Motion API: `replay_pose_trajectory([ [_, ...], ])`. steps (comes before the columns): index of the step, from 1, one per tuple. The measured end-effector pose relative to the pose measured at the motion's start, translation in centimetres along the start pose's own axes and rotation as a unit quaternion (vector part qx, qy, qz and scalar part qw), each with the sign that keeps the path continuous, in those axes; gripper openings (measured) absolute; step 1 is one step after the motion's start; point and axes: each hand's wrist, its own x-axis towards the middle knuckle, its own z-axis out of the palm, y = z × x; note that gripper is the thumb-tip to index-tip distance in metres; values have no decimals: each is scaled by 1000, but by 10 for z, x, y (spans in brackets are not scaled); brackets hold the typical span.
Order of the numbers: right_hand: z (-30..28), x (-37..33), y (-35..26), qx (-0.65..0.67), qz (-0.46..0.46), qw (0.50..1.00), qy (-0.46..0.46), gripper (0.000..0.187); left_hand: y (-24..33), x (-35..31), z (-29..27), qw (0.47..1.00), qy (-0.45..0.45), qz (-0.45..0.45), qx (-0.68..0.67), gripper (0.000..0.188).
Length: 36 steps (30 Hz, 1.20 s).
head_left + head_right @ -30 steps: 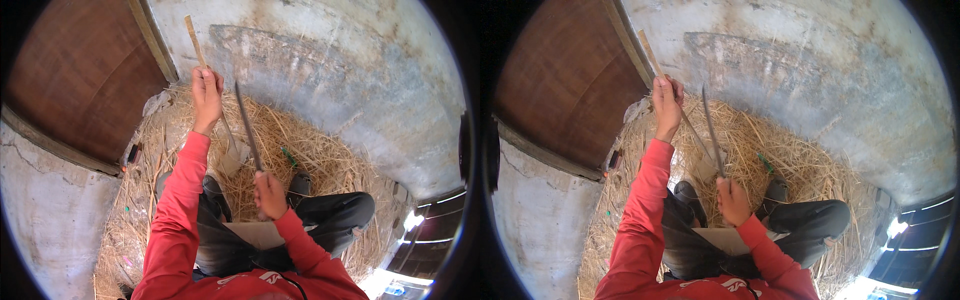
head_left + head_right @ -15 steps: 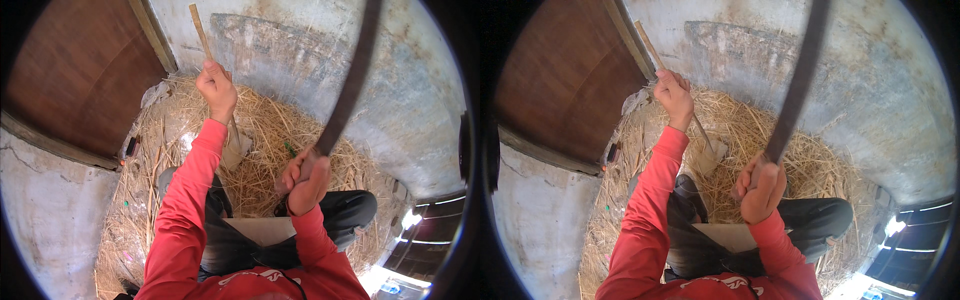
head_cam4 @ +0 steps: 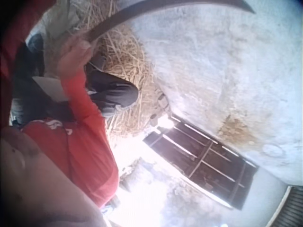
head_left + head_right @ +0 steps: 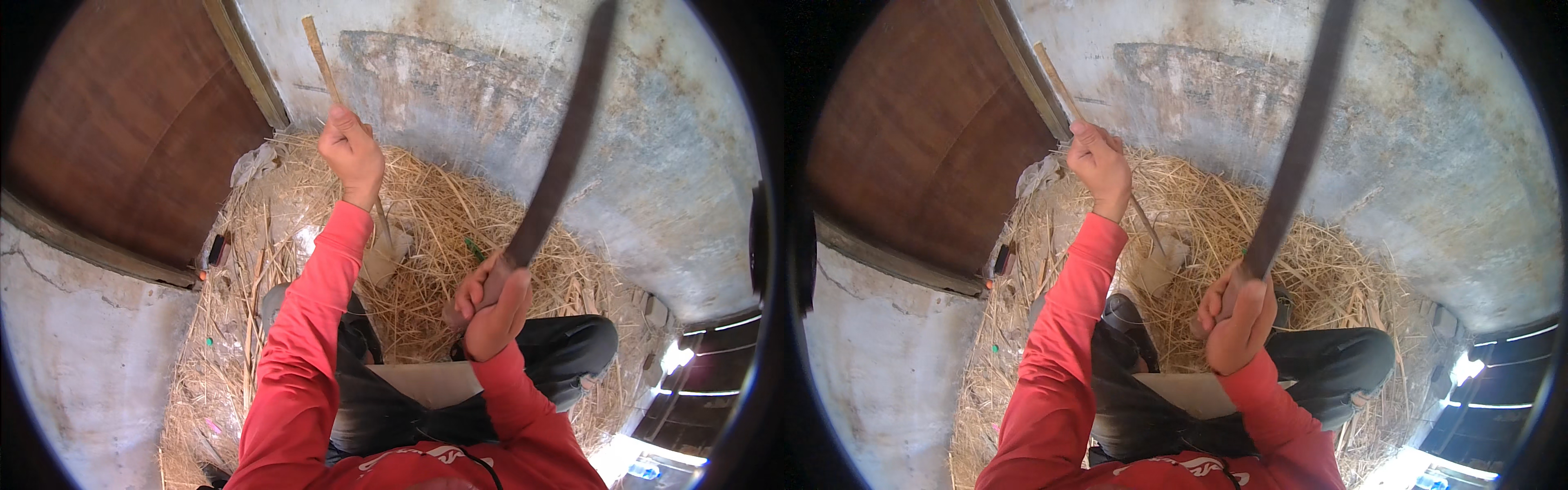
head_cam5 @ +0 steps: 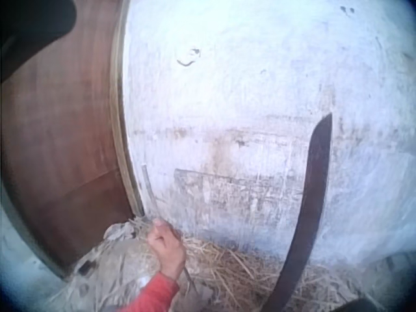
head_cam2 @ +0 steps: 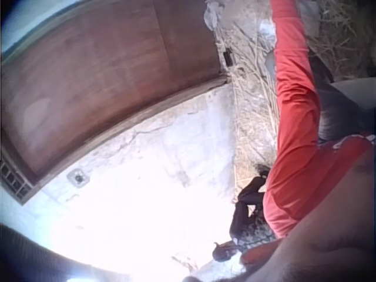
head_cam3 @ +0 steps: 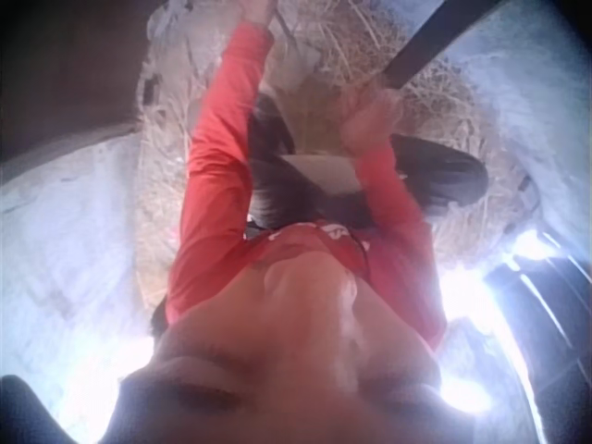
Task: The person shaves and shapes a thin bamboo stick using a small hand blade and a machete, removing outer layers and smoothing the surface while sitting on a straw-covered floor.
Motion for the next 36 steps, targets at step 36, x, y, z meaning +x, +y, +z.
replay_pose_trajectory([
  [36, -125, -74, 166, -384, 300, 873, -33, 42, 1, 17, -16, 998, 49, 5, 28, 54],
])
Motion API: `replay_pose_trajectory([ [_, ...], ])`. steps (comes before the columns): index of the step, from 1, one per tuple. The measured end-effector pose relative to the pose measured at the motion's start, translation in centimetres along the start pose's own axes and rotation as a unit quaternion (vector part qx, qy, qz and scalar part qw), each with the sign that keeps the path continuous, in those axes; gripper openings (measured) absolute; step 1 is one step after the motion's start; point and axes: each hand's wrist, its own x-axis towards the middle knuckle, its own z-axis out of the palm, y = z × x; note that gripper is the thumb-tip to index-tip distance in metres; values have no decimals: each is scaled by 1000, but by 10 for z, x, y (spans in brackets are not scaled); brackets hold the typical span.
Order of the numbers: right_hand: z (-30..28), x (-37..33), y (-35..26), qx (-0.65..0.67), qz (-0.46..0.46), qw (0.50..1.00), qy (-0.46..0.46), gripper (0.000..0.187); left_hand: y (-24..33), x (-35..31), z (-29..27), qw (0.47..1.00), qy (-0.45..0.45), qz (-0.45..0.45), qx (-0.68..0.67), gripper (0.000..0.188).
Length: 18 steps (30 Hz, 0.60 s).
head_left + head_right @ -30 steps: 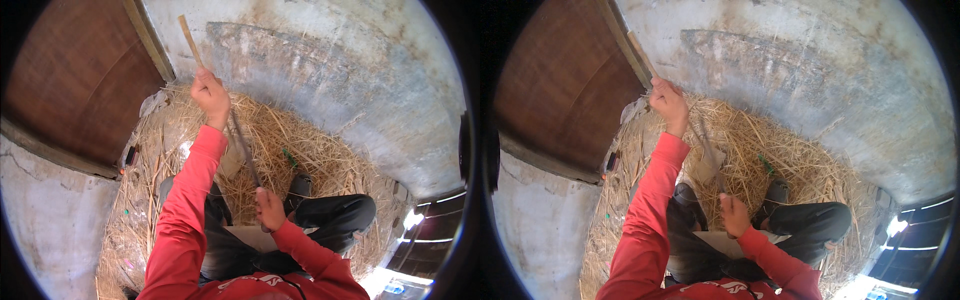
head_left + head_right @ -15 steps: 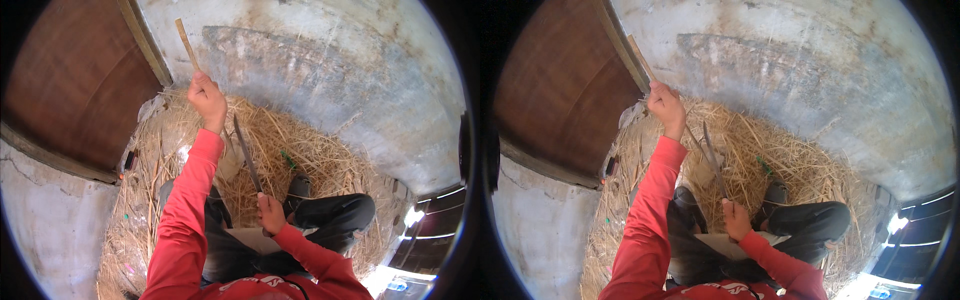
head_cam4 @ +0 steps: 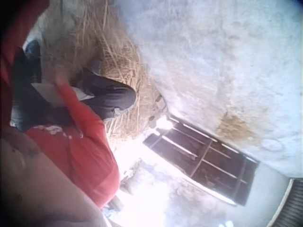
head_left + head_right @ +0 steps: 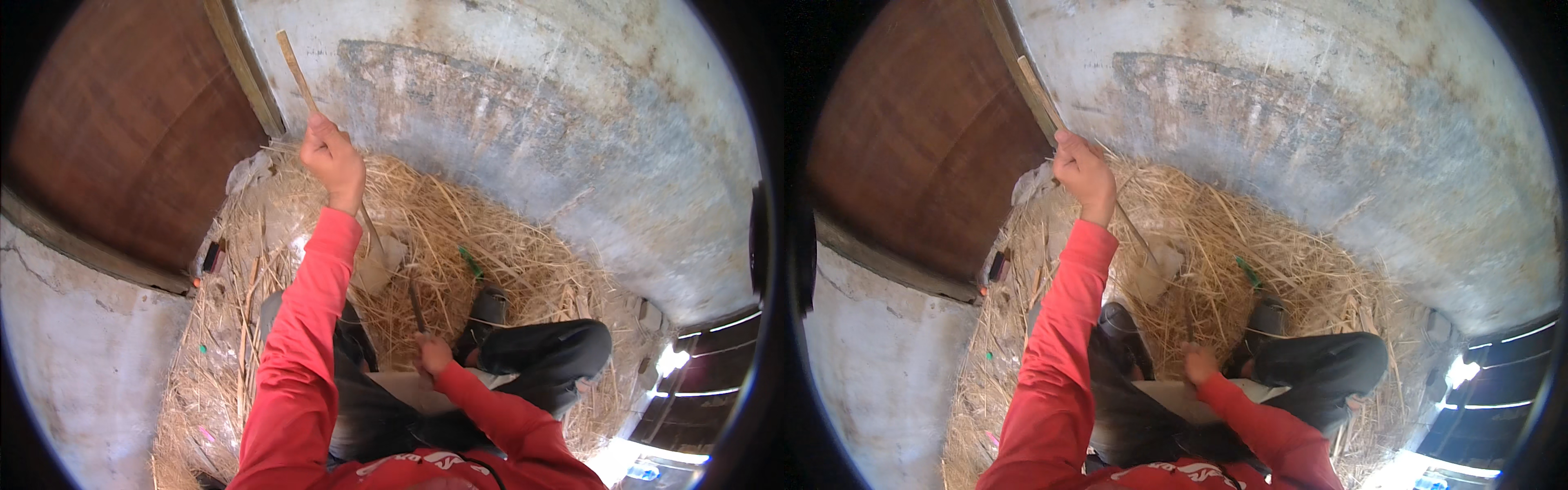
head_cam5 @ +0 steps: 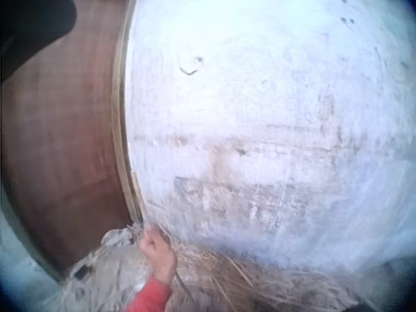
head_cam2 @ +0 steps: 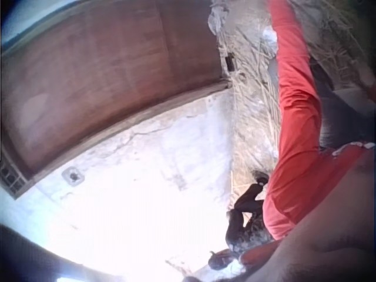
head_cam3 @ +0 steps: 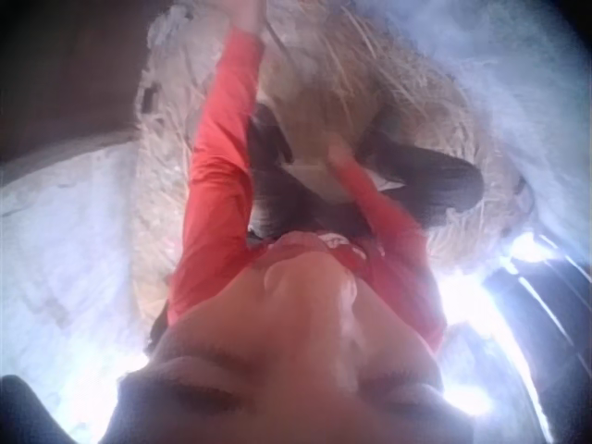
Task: The person shaves and shapes a thin bamboo stick using a small hand blade and a machete, removing outer layers and smoothing the surface while sitting on a straw-covered floor.
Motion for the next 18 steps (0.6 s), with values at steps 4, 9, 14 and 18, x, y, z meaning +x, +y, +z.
replay_pose_trajectory([
  [4, -21, -13, -69, 121, -47, 991, -33, 42, -6, -8, -3, 1000, -6, 15, 25, 55],
  [9, -30, -29, -215, 323, -349, 880, 19, 48, -9, -1, 0, 1000, -11, 11, -13, 55],
  [14, 16, -11, -79, 155, -252, 954, 41, 44, -8, -8, 9, 999, -31, 4, -11, 54],
  [18, 10, 15, -26, 8, -52, 999, -4, 45, -15, -10, 12, 999, -32, 21, 14, 54],
])
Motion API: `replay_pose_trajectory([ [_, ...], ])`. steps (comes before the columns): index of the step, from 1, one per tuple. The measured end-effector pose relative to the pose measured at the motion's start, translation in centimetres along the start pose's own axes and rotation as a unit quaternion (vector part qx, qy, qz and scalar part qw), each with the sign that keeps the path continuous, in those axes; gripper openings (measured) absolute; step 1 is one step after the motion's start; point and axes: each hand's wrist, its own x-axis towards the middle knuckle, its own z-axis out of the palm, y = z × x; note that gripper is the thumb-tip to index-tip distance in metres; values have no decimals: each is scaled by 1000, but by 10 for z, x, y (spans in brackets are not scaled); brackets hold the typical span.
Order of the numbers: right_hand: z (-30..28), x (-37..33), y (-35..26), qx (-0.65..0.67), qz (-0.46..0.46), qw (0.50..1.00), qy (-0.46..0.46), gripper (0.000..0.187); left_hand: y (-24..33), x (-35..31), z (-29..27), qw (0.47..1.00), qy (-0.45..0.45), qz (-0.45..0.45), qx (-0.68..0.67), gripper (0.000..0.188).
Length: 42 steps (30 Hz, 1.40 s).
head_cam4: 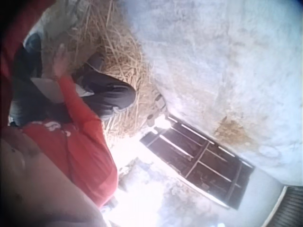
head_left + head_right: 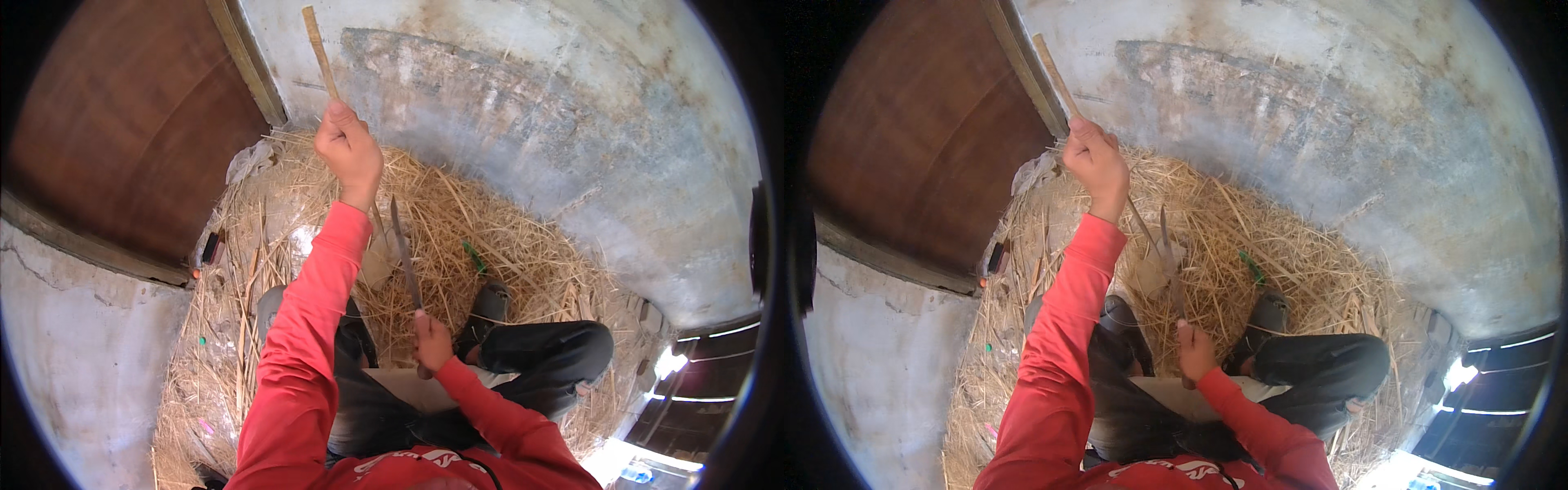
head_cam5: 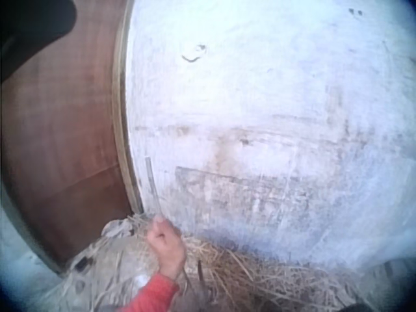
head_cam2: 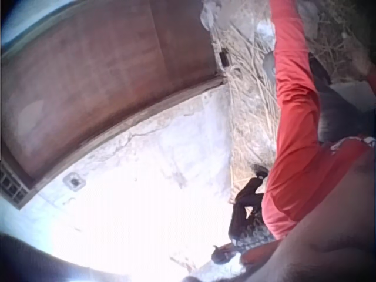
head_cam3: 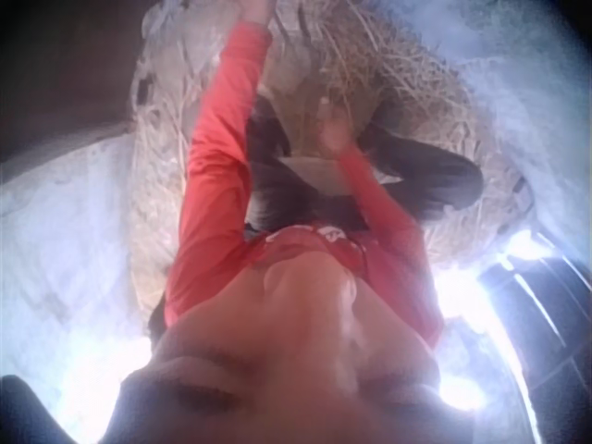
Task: The person shaves and shapes a thin bamboo stick using a small hand blade and a machete, removing outer layers and smoothing the surface while sitting on a straw-covered floor.
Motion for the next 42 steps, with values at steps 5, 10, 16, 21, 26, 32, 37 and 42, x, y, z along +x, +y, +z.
replay_pose_trajectory([
  [5, -33, -11, -174, 247, -126, 961, 5, 49, 5, -6, 8, 1000, -7, -6, 26, 54],
  [10, -15, -20, -153, 411, -310, 857, 14, 47, 4, -8, 8, 999, -2, -5, 42, 54],
  [16, -3, -15, -36, 135, 104, 985, -30, 44, 10, 1, 6, 1000, -3, 4, 18, 53],
  [21, -34, -23, -177, 297, -99, 950, 14, 44, 6, -5, -2, 998, 3, -13, 53, 54],
  [26, -13, -14, -107, 243, -268, 932, 25, 51, 4, -1, -3, 998, 15, 0, 59, 55],
  [32, 25, 18, 144, -95, 117, 988, 45, 55, 4, 5, -4, 995, 28, 14, 91, 57],
  [37, -12, 10, -37, 137, 24, 990, 13, 53, 1, 9, -7, 996, 36, 17, 85, 57],
  [42, -11, 5, -138, 332, -262, 905, 50, 43, 1, 8, -5, 994, 38, 33, 93, 56],
])
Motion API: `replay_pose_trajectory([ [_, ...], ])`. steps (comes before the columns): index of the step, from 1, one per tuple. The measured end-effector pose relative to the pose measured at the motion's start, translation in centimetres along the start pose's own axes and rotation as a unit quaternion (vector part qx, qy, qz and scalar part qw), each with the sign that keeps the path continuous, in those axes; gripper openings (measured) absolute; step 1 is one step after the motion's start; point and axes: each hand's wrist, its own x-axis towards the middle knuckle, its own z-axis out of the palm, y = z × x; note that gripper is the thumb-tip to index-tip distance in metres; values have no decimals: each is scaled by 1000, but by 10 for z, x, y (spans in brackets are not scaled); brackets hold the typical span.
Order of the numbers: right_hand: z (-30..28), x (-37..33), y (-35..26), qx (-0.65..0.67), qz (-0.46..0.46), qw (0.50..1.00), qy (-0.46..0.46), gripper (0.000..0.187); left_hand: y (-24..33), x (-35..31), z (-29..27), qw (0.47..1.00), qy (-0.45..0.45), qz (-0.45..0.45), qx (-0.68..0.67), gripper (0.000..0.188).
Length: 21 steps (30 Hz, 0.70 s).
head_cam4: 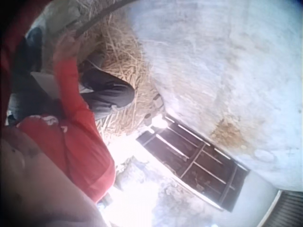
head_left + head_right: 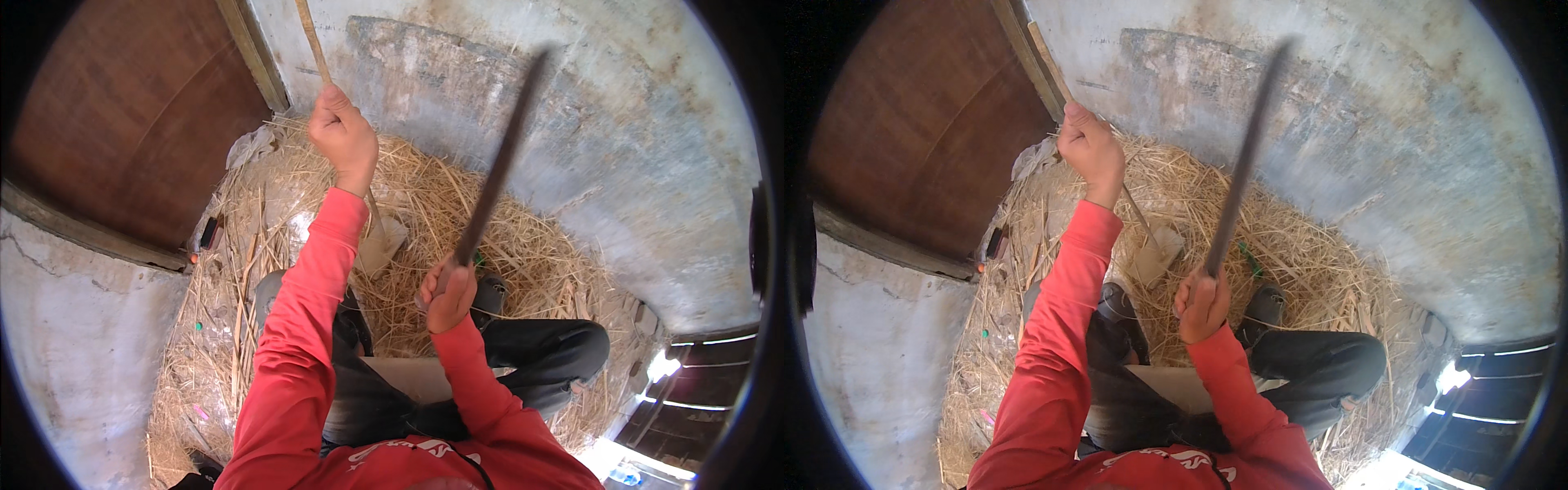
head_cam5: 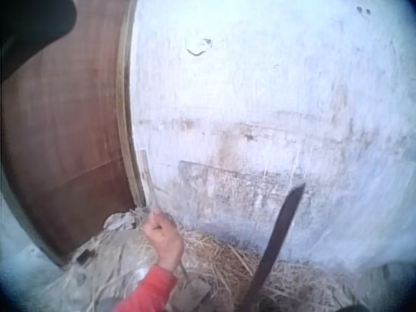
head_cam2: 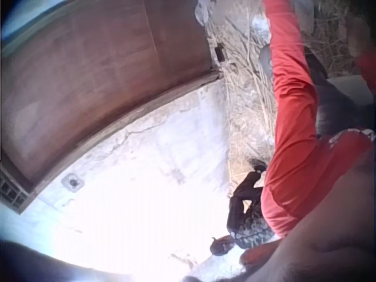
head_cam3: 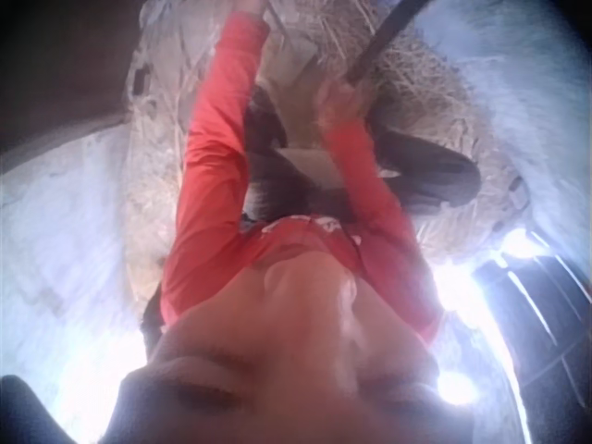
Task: The person shaves and shapes a thin bamboo stick using a small hand blade and a machete, removing outer layers and smoothing the surface while sitting on a straw-covered floor.
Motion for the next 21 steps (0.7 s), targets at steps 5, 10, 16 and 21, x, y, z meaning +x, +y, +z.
replay_pose_trajectory([
  [5, -96, -94, 167, -267, 198, 943, -12, 50, -3, -6, 4, 1000, -24, -3, 4, 54],
  [10, -97, -58, 153, -269, 281, 919, 66, 46, 8, -19, -3, 996, -38, -39, -75, 51],
  [16, -51, -17, 67, -41, 50, 996, 63, 41, 5, -8, -4, 998, -23, -12, -64, 51],
  [21, -140, -67, 216, -413, 253, 875, -22, 51, 9, -13, 5, 993, -58, -39, -96, 50],
])
